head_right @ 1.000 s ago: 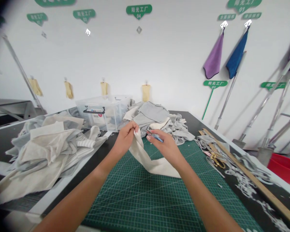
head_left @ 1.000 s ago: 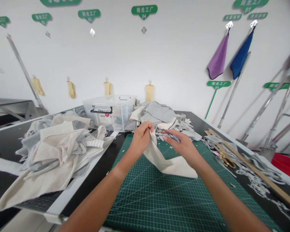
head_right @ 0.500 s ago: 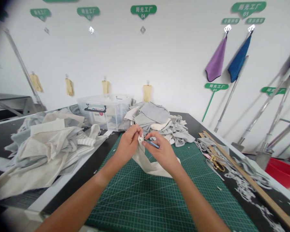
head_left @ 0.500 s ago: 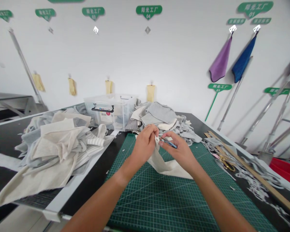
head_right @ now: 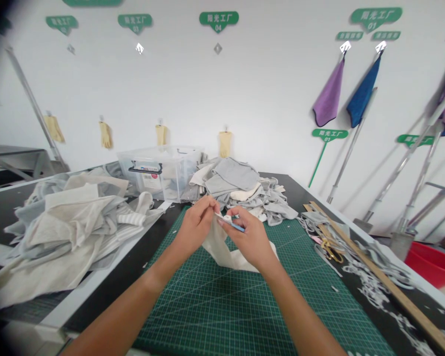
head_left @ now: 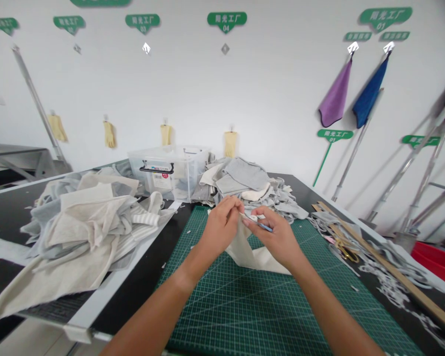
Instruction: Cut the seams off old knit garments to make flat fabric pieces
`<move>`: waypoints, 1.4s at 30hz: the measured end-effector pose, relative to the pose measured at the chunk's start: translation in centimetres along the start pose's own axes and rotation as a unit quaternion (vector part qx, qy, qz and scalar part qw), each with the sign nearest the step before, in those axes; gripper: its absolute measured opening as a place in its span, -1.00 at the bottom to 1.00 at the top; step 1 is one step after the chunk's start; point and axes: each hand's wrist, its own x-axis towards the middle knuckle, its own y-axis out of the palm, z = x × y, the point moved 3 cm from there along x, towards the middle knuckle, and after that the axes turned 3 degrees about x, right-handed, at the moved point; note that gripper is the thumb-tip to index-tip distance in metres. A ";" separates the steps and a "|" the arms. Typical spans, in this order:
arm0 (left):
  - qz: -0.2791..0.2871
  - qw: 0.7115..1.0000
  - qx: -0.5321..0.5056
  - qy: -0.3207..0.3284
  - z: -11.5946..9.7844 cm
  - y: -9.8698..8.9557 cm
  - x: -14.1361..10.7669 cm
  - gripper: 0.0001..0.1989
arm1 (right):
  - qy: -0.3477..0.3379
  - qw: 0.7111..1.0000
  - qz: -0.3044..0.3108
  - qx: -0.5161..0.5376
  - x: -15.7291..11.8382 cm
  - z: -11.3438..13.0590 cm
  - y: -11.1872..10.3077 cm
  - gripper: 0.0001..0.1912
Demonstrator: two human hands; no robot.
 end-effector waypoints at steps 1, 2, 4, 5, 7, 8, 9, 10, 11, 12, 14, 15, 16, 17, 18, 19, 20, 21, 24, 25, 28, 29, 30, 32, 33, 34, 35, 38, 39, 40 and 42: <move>0.009 1.000 -0.002 -0.001 -0.1 -0.2 -0.1 -0.78 | -0.001 1.000 -0.006 -0.003 0.0 -0.1 -0.2 -0.70; 0.018 1.000 -0.004 -0.002 -0.2 -0.3 -0.2 -0.77 | -0.003 1.000 -0.012 -0.005 -0.1 -0.1 -0.4 -0.70; 0.034 0.999 0.002 -0.006 -0.4 -0.6 -0.5 -0.77 | -0.016 1.000 -0.024 -0.006 -0.1 -0.3 -0.7 -0.72; 0.041 0.999 0.009 -0.008 -0.4 -0.7 -0.6 -0.78 | -0.027 0.999 -0.028 0.000 -0.1 -0.2 -0.9 -0.73; 0.061 0.998 0.024 -0.010 -0.4 -0.8 -0.9 -0.82 | -0.046 0.998 -0.023 0.023 0.0 -0.1 -1.2 -0.73; 0.073 0.997 0.028 -0.011 -0.4 -0.8 -1.0 -0.84 | -0.048 0.998 -0.014 0.035 0.0 -0.1 -1.3 -0.73; 0.083 0.996 0.029 -0.013 -0.4 -0.9 -1.1 -0.85 | -0.045 0.998 -0.002 0.043 0.0 -0.1 -1.5 -0.73; 0.091 0.995 0.027 -0.016 -0.3 -0.9 -1.2 -0.84 | -0.036 0.998 0.010 0.046 -0.1 -0.1 -1.7 -0.72; 0.097 0.995 0.023 -0.019 -0.3 -1.0 -1.3 -0.82 | -0.025 0.998 0.022 0.044 -0.1 -0.1 -2.0 -0.72; 0.099 0.995 0.020 -0.022 -0.3 -1.2 -1.3 -0.81 | -0.014 0.999 0.031 0.040 -0.1 -0.2 -2.3 -0.71; 0.099 0.995 0.017 -0.027 -0.3 -1.4 -1.4 -0.81 | -0.001 0.998 0.047 0.030 -0.1 -0.3 -2.8 -0.69; 0.099 0.995 0.016 -0.029 -0.3 -1.5 -1.5 -0.81 | 0.001 0.998 0.051 0.027 -0.2 -0.3 -3.1 -0.68; 0.099 0.994 0.015 -0.031 -0.3 -1.5 -1.5 -0.81 | 0.001 0.998 0.055 0.024 -0.2 -0.3 -3.3 -0.68; 0.099 0.994 0.015 -0.032 -0.4 -1.5 -1.6 -0.81 | -0.001 0.998 0.060 0.021 -0.2 -0.2 -3.4 -0.67; 0.099 0.994 0.015 -0.034 -0.4 -1.5 -1.6 -0.81 | -0.004 0.998 0.066 0.019 -0.2 -0.1 -3.5 -0.68; 0.099 0.994 0.015 -0.035 -0.4 -1.5 -1.6 -0.81 | -0.006 0.997 0.076 0.016 -0.2 0.1 -3.6 -0.69; 0.098 0.994 0.013 -0.035 -0.4 -1.4 -1.6 -0.82 | -0.009 0.996 0.088 0.014 -0.2 0.3 -3.6 -0.71; 0.096 0.995 0.010 -0.035 -0.4 -1.4 -1.6 -0.82 | -0.010 0.994 0.103 0.014 -0.2 0.5 -3.7 -0.72; 0.077 0.996 -0.011 -0.039 -0.4 -1.5 -1.6 -0.81 | -0.004 0.990 0.141 0.026 -0.4 0.9 -3.8 -0.72; 0.071 0.996 -0.017 -0.043 -0.4 -1.5 -1.6 -0.81 | 0.001 0.990 0.140 0.034 -0.5 0.8 -3.9 -0.71; 0.066 0.996 -0.023 -0.051 -0.4 -1.7 -1.7 -0.80 | 0.011 0.993 0.095 0.063 -0.6 0.1 -4.4 -0.69; 0.068 0.996 -0.022 -0.052 -0.4 -1.7 -1.7 -0.81 | 0.013 0.995 0.075 0.072 -0.6 -0.1 -4.5 -0.68; 0.071 0.996 -0.021 -0.052 -0.4 -1.8 -1.8 -0.81 | 0.012 0.995 0.056 0.080 -0.6 -0.3 -4.6 -0.66; 0.075 0.996 -0.017 -0.051 -0.5 -1.8 -1.9 -0.81 | 0.009 0.996 0.029 0.089 -0.5 -0.6 -4.7 -0.62; 0.076 0.996 -0.016 -0.052 -0.6 -1.7 -1.9 -0.81 | 0.008 0.996 0.022 0.090 -0.5 -0.7 -4.7 -0.60; 0.076 0.996 -0.015 -0.052 -0.6 -1.7 -1.9 -0.81 | 0.010 0.996 0.020 0.090 -0.5 -0.7 -4.7 -0.60; 0.074 0.996 -0.015 -0.053 -0.6 -1.7 -1.9 -0.80 | 0.015 0.996 0.023 0.090 -0.6 -0.7 -4.7 -0.60; 0.063 0.996 -0.014 -0.056 -0.5 -1.8 -1.9 -0.79 | 0.042 0.993 0.036 0.105 -0.7 -1.2 -4.8 -0.61; 0.060 0.997 -0.013 -0.056 -0.4 -1.9 -1.9 -0.79 | 0.050 0.991 0.034 0.115 -0.8 -1.4 -4.9 -0.60; 0.058 0.997 -0.011 -0.056 -0.3 -2.0 -1.9 -0.79 | 0.056 0.990 0.026 0.126 -0.8 -1.6 -5.1 -0.58; 0.056 0.997 -0.006 -0.055 -0.2 -2.2 -1.9 -0.78 | 0.060 0.988 0.007 0.142 -0.9 -1.8 -5.4 -0.56</move>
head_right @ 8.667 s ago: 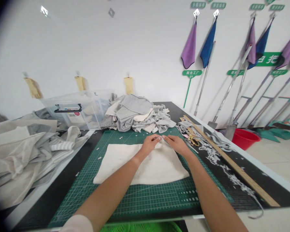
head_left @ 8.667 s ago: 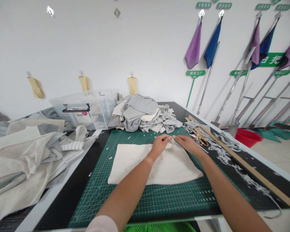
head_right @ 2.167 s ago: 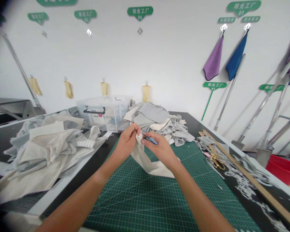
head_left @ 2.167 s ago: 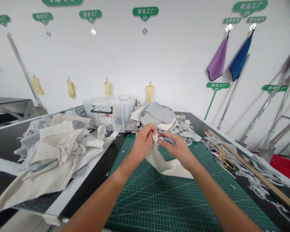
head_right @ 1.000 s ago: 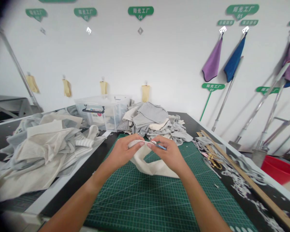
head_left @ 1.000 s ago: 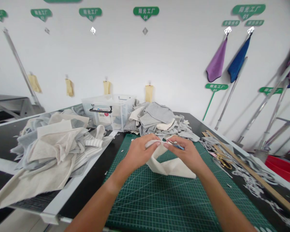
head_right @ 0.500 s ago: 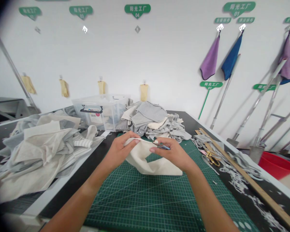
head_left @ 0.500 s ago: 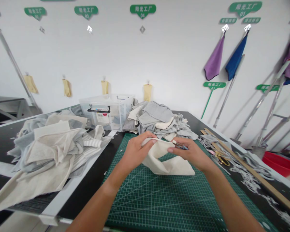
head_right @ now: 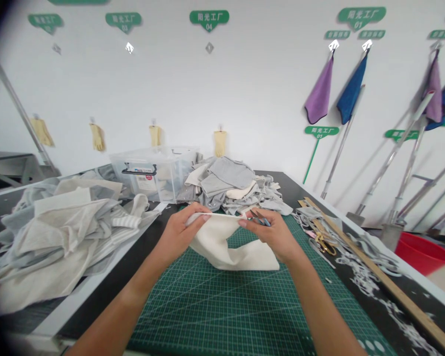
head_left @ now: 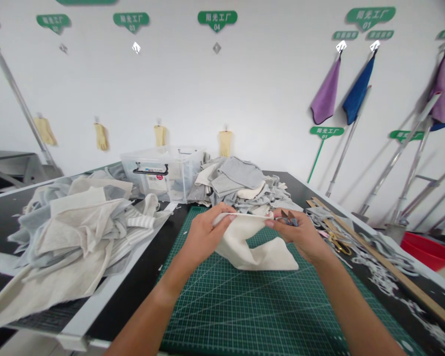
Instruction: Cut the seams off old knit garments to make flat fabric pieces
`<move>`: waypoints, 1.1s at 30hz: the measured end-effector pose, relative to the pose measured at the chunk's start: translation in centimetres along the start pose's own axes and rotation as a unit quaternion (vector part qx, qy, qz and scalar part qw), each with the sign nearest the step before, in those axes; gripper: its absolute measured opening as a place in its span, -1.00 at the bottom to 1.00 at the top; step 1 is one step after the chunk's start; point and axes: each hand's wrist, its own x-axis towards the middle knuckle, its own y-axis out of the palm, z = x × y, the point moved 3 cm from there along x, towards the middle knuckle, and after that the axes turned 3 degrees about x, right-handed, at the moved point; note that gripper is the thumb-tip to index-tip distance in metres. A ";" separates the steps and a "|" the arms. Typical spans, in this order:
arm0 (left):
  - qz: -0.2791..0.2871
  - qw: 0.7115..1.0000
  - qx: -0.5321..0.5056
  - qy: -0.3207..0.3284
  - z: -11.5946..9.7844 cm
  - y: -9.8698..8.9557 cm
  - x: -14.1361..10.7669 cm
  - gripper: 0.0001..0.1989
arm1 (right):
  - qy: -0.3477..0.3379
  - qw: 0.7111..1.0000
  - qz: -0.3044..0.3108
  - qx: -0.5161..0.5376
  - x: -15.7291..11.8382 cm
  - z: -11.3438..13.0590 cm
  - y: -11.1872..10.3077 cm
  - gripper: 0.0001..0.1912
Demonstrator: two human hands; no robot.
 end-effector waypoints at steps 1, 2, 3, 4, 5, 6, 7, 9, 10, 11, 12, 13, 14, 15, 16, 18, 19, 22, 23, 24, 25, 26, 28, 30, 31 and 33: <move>0.000 1.000 0.003 0.001 0.1 -0.1 0.0 -0.78 | -0.003 1.000 -0.009 0.006 0.0 0.0 -0.1 -0.55; 0.001 1.000 0.006 0.001 0.1 -0.1 -0.1 -0.78 | -0.008 1.000 -0.017 0.010 0.0 0.1 -0.2 -0.54; 0.003 1.000 0.009 0.001 0.1 -0.1 -0.1 -0.78 | -0.013 1.000 -0.022 0.014 -0.1 0.2 -0.2 -0.53; 0.005 1.000 0.011 0.001 0.1 -0.1 -0.2 -0.78 | -0.016 0.999 -0.026 0.017 -0.1 0.4 -0.1 -0.53; 0.007 1.000 0.012 0.002 0.1 -0.1 -0.2 -0.79 | -0.019 0.999 -0.029 0.022 -0.2 0.5 -0.1 -0.54; 0.009 1.000 0.013 0.002 0.1 0.0 -0.3 -0.79 | -0.019 0.999 -0.031 0.029 -0.2 0.6 0.0 -0.56; 0.011 1.000 0.013 0.002 0.0 0.0 -0.3 -0.79 | -0.017 0.999 -0.030 0.039 -0.3 0.7 0.0 -0.58; 0.013 1.000 0.015 0.002 -0.1 0.0 -0.4 -0.79 | -0.013 0.997 -0.022 0.069 -0.4 0.8 0.1 -0.60; 0.013 1.000 0.016 0.002 -0.2 0.0 -0.4 -0.79 | -0.012 0.996 -0.017 0.085 -0.5 0.8 0.1 -0.61; 0.013 1.000 0.017 0.002 -0.2 0.0 -0.4 -0.79 | -0.013 0.995 -0.011 0.098 -0.5 0.9 0.2 -0.61; 0.013 1.000 0.018 0.003 -0.3 0.0 -0.4 -0.79 | -0.014 0.994 -0.007 0.105 -0.6 1.0 0.2 -0.62; 0.014 1.000 0.019 0.005 -0.3 0.0 -0.4 -0.79 | -0.015 0.994 -0.006 0.107 -0.6 1.1 0.3 -0.62; 0.015 1.000 0.021 0.006 -0.4 0.0 -0.5 -0.78 | -0.015 0.994 -0.006 0.104 -0.7 1.3 0.3 -0.62; 0.018 1.000 0.023 0.008 -0.4 0.1 -0.5 -0.78 | -0.017 0.995 -0.008 0.099 -0.7 1.4 0.3 -0.62; 0.021 0.999 0.027 0.009 -0.3 0.1 -0.6 -0.78 | -0.019 0.995 -0.010 0.094 -0.7 1.5 0.3 -0.63; 0.028 0.999 0.035 0.009 -0.3 0.2 -0.7 -0.79 | -0.026 0.996 -0.013 0.089 -0.8 1.7 0.4 -0.66; 0.031 0.999 0.039 0.009 -0.3 0.2 -0.7 -0.79 | -0.030 0.995 -0.012 0.089 -0.8 1.8 0.4 -0.68; 0.036 0.998 0.046 0.011 -0.4 0.2 -0.9 -0.77 | -0.034 0.995 -0.008 0.091 -0.9 2.0 0.4 -0.70; 0.037 0.998 0.048 0.011 -0.5 0.2 -0.9 -0.77 | -0.035 0.995 -0.010 0.090 -0.9 2.1 0.4 -0.70; 0.039 0.998 0.051 0.011 -0.6 0.2 -0.9 -0.76 | -0.039 0.995 -0.015 0.087 -0.9 2.2 0.4 -0.69; 0.040 0.998 0.055 0.010 -0.7 0.2 -0.9 -0.76 | -0.046 0.995 -0.024 0.080 -0.9 2.3 0.3 -0.69; 0.041 0.997 0.059 0.008 -0.8 0.1 -1.0 -0.75 | -0.057 0.995 -0.037 0.071 -1.0 2.4 0.3 -0.70; 0.041 0.997 0.067 0.003 -1.0 0.0 -1.0 -0.75 | -0.082 0.993 -0.065 0.049 -1.0 2.7 0.1 -0.72; 0.038 0.997 0.073 0.001 -1.0 -0.1 -1.0 -0.74 | -0.103 0.990 -0.092 0.029 -1.0 2.9 -0.1 -0.74; 0.038 0.996 0.075 0.002 -1.0 -0.1 -1.0 -0.74 | -0.110 0.988 -0.103 0.022 -1.0 2.9 -0.2 -0.75; 0.044 0.996 0.082 0.007 -0.7 -0.2 -1.0 -0.74 | -0.119 0.985 -0.120 0.014 -1.0 3.1 -0.3 -0.75</move>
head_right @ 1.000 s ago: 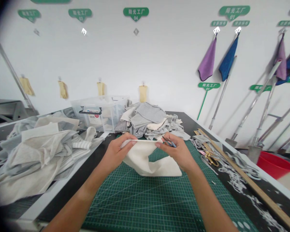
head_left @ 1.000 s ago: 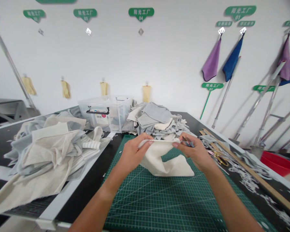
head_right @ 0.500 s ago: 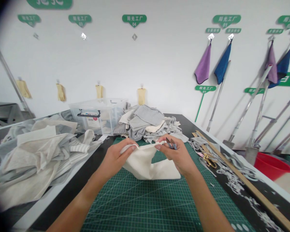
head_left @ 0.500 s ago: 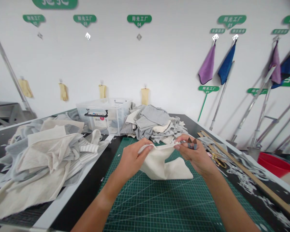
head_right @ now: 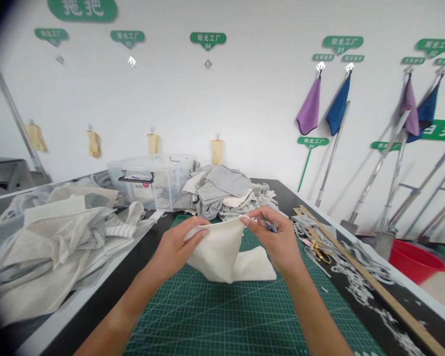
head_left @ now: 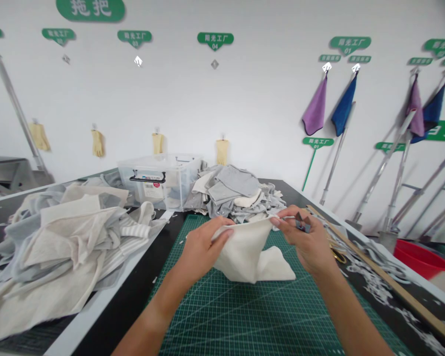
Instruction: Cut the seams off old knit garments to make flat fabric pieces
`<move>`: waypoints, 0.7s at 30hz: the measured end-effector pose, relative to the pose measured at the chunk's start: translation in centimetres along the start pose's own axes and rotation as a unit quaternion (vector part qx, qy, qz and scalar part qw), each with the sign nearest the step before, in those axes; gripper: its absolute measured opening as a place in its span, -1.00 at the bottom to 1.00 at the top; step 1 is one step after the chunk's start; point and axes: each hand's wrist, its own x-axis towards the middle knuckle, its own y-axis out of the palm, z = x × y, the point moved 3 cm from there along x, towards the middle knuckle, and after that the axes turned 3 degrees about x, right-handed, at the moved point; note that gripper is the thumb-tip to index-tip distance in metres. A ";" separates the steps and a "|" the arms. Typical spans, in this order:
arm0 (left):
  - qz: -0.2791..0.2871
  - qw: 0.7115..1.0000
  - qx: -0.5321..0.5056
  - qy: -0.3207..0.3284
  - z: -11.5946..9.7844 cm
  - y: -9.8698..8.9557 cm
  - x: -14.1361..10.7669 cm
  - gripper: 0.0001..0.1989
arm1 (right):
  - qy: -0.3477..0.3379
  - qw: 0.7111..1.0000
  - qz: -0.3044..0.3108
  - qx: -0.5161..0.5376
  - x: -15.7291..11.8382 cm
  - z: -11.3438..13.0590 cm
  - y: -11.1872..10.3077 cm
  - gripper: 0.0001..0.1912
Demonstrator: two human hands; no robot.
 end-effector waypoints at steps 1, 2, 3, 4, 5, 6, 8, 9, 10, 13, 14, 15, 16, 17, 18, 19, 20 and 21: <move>0.006 1.000 0.006 0.003 0.2 0.0 0.0 -0.75 | -0.003 1.000 -0.005 -0.003 0.0 0.1 0.0 -0.74; 0.014 1.000 0.015 0.005 0.6 0.0 0.0 -0.75 | -0.006 1.000 -0.009 -0.008 0.1 0.3 -0.1 -0.74; 0.024 0.999 0.026 0.007 1.0 0.0 0.0 -0.76 | -0.006 1.000 -0.012 -0.013 0.1 0.5 -0.1 -0.73; 0.034 0.999 0.038 0.006 1.6 0.1 0.0 -0.77 | -0.007 1.000 -0.016 -0.019 0.2 0.7 -0.1 -0.72; 0.045 0.998 0.050 0.004 2.2 0.1 0.0 -0.77 | -0.008 0.999 -0.025 -0.025 0.4 0.9 -0.2 -0.71; 0.057 0.997 0.059 0.001 2.9 0.2 0.0 -0.77 | -0.010 0.999 -0.038 -0.029 0.5 1.2 -0.3 -0.70; 0.071 0.995 0.067 -0.014 4.2 0.2 0.0 -0.75 | -0.018 0.997 -0.075 -0.030 1.0 1.8 -0.8 -0.68; 0.070 0.995 0.064 -0.025 4.7 0.1 0.0 -0.73 | -0.022 0.995 -0.095 -0.026 1.3 2.1 -1.1 -0.67; 0.067 0.995 0.057 -0.038 5.2 -0.1 0.1 -0.71 | -0.025 0.993 -0.112 -0.020 1.6 2.4 -1.4 -0.66; 0.049 0.997 -0.008 -0.067 5.5 -0.9 0.6 -0.68 | -0.031 0.990 -0.140 0.003 2.7 3.4 -2.5 -0.64; 0.041 0.995 -0.045 -0.073 5.3 -1.2 0.9 -0.68 | -0.036 0.989 -0.144 0.012 3.1 3.7 -2.9 -0.63; 0.029 0.992 -0.088 -0.079 5.1 -1.6 1.2 -0.70 | -0.045 0.987 -0.150 0.022 3.5 4.2 -3.3 -0.63; 0.011 0.987 -0.137 -0.084 4.7 -2.0 1.6 -0.72 | -0.056 0.986 -0.157 0.033 3.9 4.6 -3.7 -0.64; -0.011 0.978 -0.187 -0.087 4.2 -2.4 2.1 -0.72 | -0.069 0.983 -0.166 0.044 4.3 5.1 -4.1 -0.65; -0.031 0.967 -0.237 -0.085 3.7 -2.9 2.6 -0.70 | -0.082 0.979 -0.176 0.056 4.6 5.7 -4.5 -0.66; -0.049 0.955 -0.282 -0.078 3.1 -3.3 3.1 -0.66 | -0.094 0.976 -0.187 0.064 5.0 6.3 -4.9 -0.67; -0.063 0.943 -0.320 -0.064 2.4 -3.9 3.6 -0.63 | -0.106 0.973 -0.195 0.070 5.4 6.8 -5.3 -0.68; -0.071 0.933 -0.349 -0.048 1.6 -4.4 4.1 -0.60 | -0.116 0.970 -0.200 0.072 5.7 7.5 -5.6 -0.69</move>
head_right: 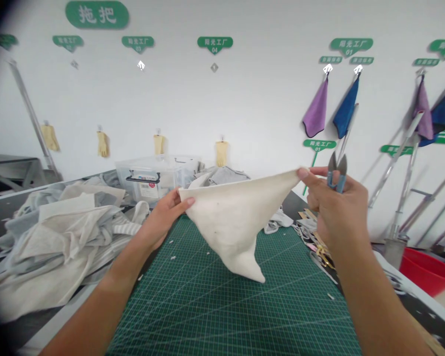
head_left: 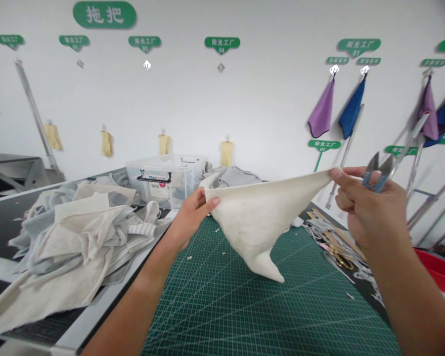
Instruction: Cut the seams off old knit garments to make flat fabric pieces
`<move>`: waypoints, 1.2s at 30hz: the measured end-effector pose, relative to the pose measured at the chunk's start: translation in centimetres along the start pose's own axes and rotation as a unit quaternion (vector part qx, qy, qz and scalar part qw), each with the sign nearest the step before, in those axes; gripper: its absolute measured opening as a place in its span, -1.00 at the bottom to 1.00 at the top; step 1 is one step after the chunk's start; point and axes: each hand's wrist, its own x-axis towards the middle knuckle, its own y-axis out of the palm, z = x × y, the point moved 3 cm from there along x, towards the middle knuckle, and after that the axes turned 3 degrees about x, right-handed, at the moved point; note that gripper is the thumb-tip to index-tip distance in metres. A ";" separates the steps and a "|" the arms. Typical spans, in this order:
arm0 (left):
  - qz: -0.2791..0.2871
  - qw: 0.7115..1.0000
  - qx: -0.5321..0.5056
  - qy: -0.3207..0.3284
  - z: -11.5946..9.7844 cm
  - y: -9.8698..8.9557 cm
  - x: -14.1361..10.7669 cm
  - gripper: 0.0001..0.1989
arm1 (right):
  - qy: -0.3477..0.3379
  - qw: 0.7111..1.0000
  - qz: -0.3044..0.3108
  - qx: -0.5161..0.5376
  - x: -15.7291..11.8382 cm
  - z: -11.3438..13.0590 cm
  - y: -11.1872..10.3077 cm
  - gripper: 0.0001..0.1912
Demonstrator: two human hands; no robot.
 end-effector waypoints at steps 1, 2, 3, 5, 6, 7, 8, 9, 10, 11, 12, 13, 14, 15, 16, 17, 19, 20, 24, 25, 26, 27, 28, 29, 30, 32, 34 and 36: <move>0.001 1.000 -0.022 0.013 -1.0 0.1 0.4 -0.57 | -0.012 1.000 -0.002 0.003 0.5 0.5 -0.1 -0.70; 0.004 0.999 -0.037 0.022 -2.1 0.2 0.7 -0.55 | -0.026 1.000 -0.003 0.006 1.0 1.1 -0.2 -0.72; 0.008 0.998 -0.048 0.028 -3.1 0.2 0.9 -0.52 | -0.040 0.999 -0.003 0.009 1.4 1.7 -0.3 -0.73; 0.018 0.997 -0.068 0.029 -5.2 0.3 1.3 -0.48 | -0.063 0.998 -0.002 0.014 1.9 2.7 -0.4 -0.76; 0.024 0.996 -0.077 0.026 -6.2 0.3 1.4 -0.46 | -0.071 0.997 -0.002 0.015 2.0 3.2 -0.5 -0.77; 0.031 0.995 -0.087 0.023 -7.1 0.3 1.5 -0.45 | -0.076 0.997 -0.002 0.015 2.0 3.7 -0.6 -0.77; 0.038 0.994 -0.096 0.019 -7.8 0.3 1.7 -0.45 | -0.079 0.997 0.000 0.014 2.0 4.1 -0.6 -0.78; 0.046 0.993 -0.105 0.013 -8.4 0.3 1.9 -0.45 | -0.080 0.997 0.001 0.012 2.0 4.4 -0.6 -0.79; 0.053 0.992 -0.112 0.005 -8.8 0.4 2.2 -0.46 | -0.079 0.997 0.001 0.011 2.0 4.6 -0.6 -0.79; 0.058 0.991 -0.116 -0.006 -8.8 0.4 2.5 -0.46 | -0.073 0.997 0.000 0.010 1.9 4.6 -0.6 -0.79; 0.062 0.991 -0.119 -0.020 -8.4 0.4 3.0 -0.46 | -0.061 0.998 0.001 0.008 1.9 4.4 -0.7 -0.78; 0.064 0.990 -0.121 -0.037 -7.6 0.4 3.5 -0.47 | -0.041 0.999 0.004 0.007 1.9 3.9 -0.8 -0.76; 0.065 0.989 -0.121 -0.057 -6.3 0.4 4.0 -0.47 | -0.009 1.000 0.010 0.003 1.9 3.0 -1.0 -0.75; 0.067 0.987 -0.121 -0.079 -4.5 0.5 4.4 -0.47 | 0.033 0.999 0.021 -0.005 1.9 1.8 -1.3 -0.73; 0.065 0.985 -0.121 -0.102 -2.3 0.5 4.8 -0.48 | 0.085 0.996 0.038 -0.015 1.7 0.2 -1.7 -0.71; 0.070 0.981 -0.119 -0.134 0.3 0.6 5.0 -0.48 | 0.143 0.988 0.053 -0.030 1.4 -1.8 -2.3 -0.67; 0.065 0.973 -0.114 -0.190 6.2 0.8 4.9 -0.52 | 0.248 0.962 0.090 -0.072 0.4 -6.5 -3.8 -0.61; 0.063 0.968 -0.108 -0.216 9.3 1.0 4.6 -0.53 | 0.286 0.949 0.094 -0.097 -0.3 -9.1 -4.8 -0.58; 0.058 0.951 -0.087 -0.291 19.6 1.5 2.1 -0.54 | 0.381 0.901 0.097 -0.183 -4.2 -19.5 -9.3 -0.55; 0.068 0.946 -0.085 -0.304 21.3 1.7 1.5 -0.54 | 0.398 0.892 0.090 -0.195 -5.1 -21.6 -10.3 -0.55; 0.069 0.945 -0.086 -0.307 22.7 1.8 1.0 -0.55 | 0.412 0.882 0.088 -0.210 -6.0 -23.5 -11.2 -0.56; 0.067 0.945 -0.089 -0.306 23.7 1.9 0.7 -0.54 | 0.424 0.872 0.086 -0.227 -6.8 -25.0 -12.0 -0.56; 0.063 0.947 -0.092 -0.301 24.4 1.9 0.6 -0.54 | 0.433 0.865 0.086 -0.239 -7.4 -26.2 -12.6 -0.57; 0.058 0.950 -0.094 -0.291 24.8 1.9 0.5 -0.54 | 0.438 0.858 0.087 -0.255 -7.8 -27.0 -13.0 -0.57; 0.052 0.954 -0.092 -0.280 25.1 1.9 0.6 -0.55 | 0.440 0.852 0.089 -0.269 -8.1 -27.6 -13.3 -0.57; 0.033 0.962 -0.079 -0.258 25.3 1.9 0.8 -0.57 | 0.433 0.846 0.089 -0.298 -8.2 -28.1 -13.7 -0.57; -0.005 0.968 -0.063 -0.241 25.3 1.8 1.0 -0.58 | 0.414 0.844 0.086 -0.329 -8.1 -28.0 -13.8 -0.56; -0.046 0.971 -0.054 -0.230 25.3 1.4 1.0 -0.58 | 0.385 0.839 0.087 -0.374 -7.9 -27.7 -13.8 -0.57</move>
